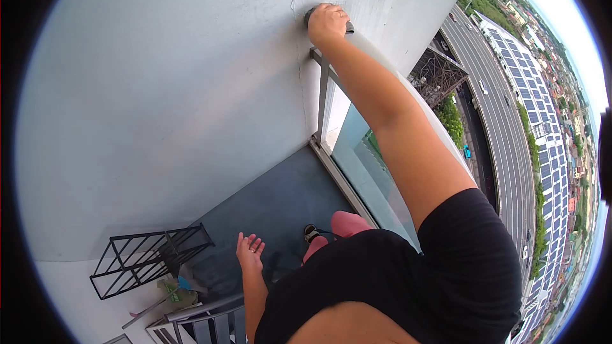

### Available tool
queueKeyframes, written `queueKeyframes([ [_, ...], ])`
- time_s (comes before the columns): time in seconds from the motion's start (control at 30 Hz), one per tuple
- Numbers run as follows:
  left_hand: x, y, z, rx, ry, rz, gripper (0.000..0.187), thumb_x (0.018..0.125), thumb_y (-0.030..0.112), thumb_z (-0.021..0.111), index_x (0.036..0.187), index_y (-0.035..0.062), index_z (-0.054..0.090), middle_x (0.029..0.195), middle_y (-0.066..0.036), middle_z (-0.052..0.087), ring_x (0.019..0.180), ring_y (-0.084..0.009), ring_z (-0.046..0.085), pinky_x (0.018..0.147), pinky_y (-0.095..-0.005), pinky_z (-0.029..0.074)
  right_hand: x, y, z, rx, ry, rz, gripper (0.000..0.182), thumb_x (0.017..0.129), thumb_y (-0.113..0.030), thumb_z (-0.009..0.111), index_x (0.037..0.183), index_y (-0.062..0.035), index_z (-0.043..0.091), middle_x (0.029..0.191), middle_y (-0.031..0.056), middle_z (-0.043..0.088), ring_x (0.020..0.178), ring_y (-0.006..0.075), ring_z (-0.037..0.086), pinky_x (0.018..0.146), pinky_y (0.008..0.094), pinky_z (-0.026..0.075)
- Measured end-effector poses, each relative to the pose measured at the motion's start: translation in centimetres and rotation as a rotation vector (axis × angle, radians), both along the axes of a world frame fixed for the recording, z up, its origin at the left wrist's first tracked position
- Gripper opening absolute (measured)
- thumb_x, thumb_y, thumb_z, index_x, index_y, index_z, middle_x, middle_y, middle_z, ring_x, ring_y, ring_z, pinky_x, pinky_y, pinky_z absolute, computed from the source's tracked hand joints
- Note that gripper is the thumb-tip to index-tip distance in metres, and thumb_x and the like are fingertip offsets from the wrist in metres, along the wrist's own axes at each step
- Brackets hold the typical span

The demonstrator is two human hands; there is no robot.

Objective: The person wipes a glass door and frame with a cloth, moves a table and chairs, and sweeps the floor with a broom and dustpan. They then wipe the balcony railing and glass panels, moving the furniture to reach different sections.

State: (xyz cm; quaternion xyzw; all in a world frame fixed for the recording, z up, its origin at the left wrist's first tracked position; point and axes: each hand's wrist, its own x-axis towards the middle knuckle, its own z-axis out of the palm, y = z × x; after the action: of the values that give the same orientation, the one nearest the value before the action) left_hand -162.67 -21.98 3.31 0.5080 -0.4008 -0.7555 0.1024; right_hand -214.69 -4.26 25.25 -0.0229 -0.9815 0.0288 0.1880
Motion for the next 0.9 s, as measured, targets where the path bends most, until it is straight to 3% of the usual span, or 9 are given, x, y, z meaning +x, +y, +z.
queueKeyframes([
  [0.13,-6.3,-2.0,0.2,0.028,0.022,-0.113,0.05,0.09,0.018,0.045,0.137,0.0103,0.032,0.1,-0.009,0.055,0.086,-0.0225,0.054,0.076,-0.0394,0.048,-0.1,-1.3,-1.0,0.205,0.224,-0.032,0.042,0.084,-0.013,0.048,0.12,0.007,0.045,0.115,0.0292,0.05,0.109,0.0421,0.05,0.093,0.047,0.038],
  [0.2,-8.7,-1.4,0.1,0.042,0.008,-0.152,0.05,0.09,0.018,0.045,0.137,0.0099,0.032,0.1,-0.009,0.055,0.086,-0.0224,0.054,0.077,-0.0397,0.048,0.5,-0.8,-2.2,0.323,0.357,0.148,0.043,0.084,-0.014,0.048,0.121,0.007,0.044,0.119,0.0276,0.049,0.112,0.0403,0.048,0.094,0.0471,0.037],
  [0.33,-16.5,-1.9,0.6,0.049,0.097,-0.299,0.051,0.09,0.017,0.045,0.138,0.009,0.029,0.1,-0.01,0.055,0.087,-0.0214,0.054,0.076,-0.0389,0.048,1.4,-0.3,-2.1,0.316,0.315,0.277,0.039,0.083,-0.015,0.051,0.119,0.0027,0.047,0.123,0.0235,0.048,0.115,0.0377,0.048,0.097,0.0454,0.036],
  [0.47,-22.2,-3.0,0.8,0.068,0.11,-0.527,0.052,0.091,0.017,0.044,0.139,0.0079,0.027,0.102,-0.01,0.055,0.087,-0.0208,0.054,0.076,-0.0378,0.048,3.5,-0.1,-2.2,0.238,0.273,0.442,0.026,0.083,-0.013,0.051,0.104,-0.001,0.059,0.123,0.0199,0.05,0.119,0.035,0.046,0.101,0.0458,0.031],
  [0.5,-23.5,-3.3,0.9,0.078,0.106,-0.559,0.052,0.091,0.017,0.044,0.139,0.0079,0.027,0.102,-0.01,0.055,0.087,-0.0208,0.054,0.076,-0.0378,0.048,3.8,-0.1,-2.3,0.227,0.344,0.446,0.019,0.08,-0.012,0.051,0.094,-0.0036,0.061,0.113,0.0162,0.056,0.113,0.03,0.051,0.101,0.0408,0.032],
  [0.6,-26.7,-4.3,1.4,0.083,0.116,-0.656,0.052,0.092,0.017,0.044,0.139,0.0073,0.026,0.102,-0.01,0.054,0.086,-0.0208,0.054,0.076,-0.038,0.048,5.8,1.2,-2.0,0.158,0.189,0.604,0.015,0.077,-0.009,0.052,0.088,-0.0049,0.06,0.1,0.0126,0.059,0.101,0.0287,0.056,0.092,0.0373,0.041],
  [0.73,-29.2,-7.9,0.8,0.113,0.045,-0.826,0.054,0.091,0.018,0.044,0.14,0.0074,0.025,0.103,-0.011,0.053,0.086,-0.0211,0.053,0.076,-0.0381,0.048,11.7,1.2,-7.2,-0.224,-0.068,0.511,0.014,0.071,-0.002,0.054,0.085,-0.0036,0.058,0.091,0.0117,0.057,0.086,0.0309,0.058,0.075,0.0392,0.049],
  [0.83,-29.7,-11.5,2.4,0.106,-0.003,-0.888,0.055,0.09,0.018,0.044,0.14,0.0076,0.025,0.102,-0.011,0.053,0.086,-0.0215,0.053,0.076,-0.0388,0.048,14.4,2.1,-7.5,-0.52,0.155,0.291,0.037,0.065,0.01,0.056,0.099,-0.0041,0.057,0.103,0.0144,0.057,0.095,0.0339,0.056,0.08,0.0402,0.047],
  [0.9,-30.1,-14.9,2.3,0.1,-0.014,-0.937,0.055,0.089,0.018,0.044,0.14,0.0079,0.025,0.102,-0.011,0.053,0.086,-0.0218,0.053,0.076,-0.0392,0.047,13.2,2.1,-8.8,-0.603,0.379,-0.058,0.049,0.068,0.003,0.062,0.114,-0.0037,0.046,0.116,0.0183,0.048,0.105,0.0361,0.05,0.086,0.0421,0.044],
])
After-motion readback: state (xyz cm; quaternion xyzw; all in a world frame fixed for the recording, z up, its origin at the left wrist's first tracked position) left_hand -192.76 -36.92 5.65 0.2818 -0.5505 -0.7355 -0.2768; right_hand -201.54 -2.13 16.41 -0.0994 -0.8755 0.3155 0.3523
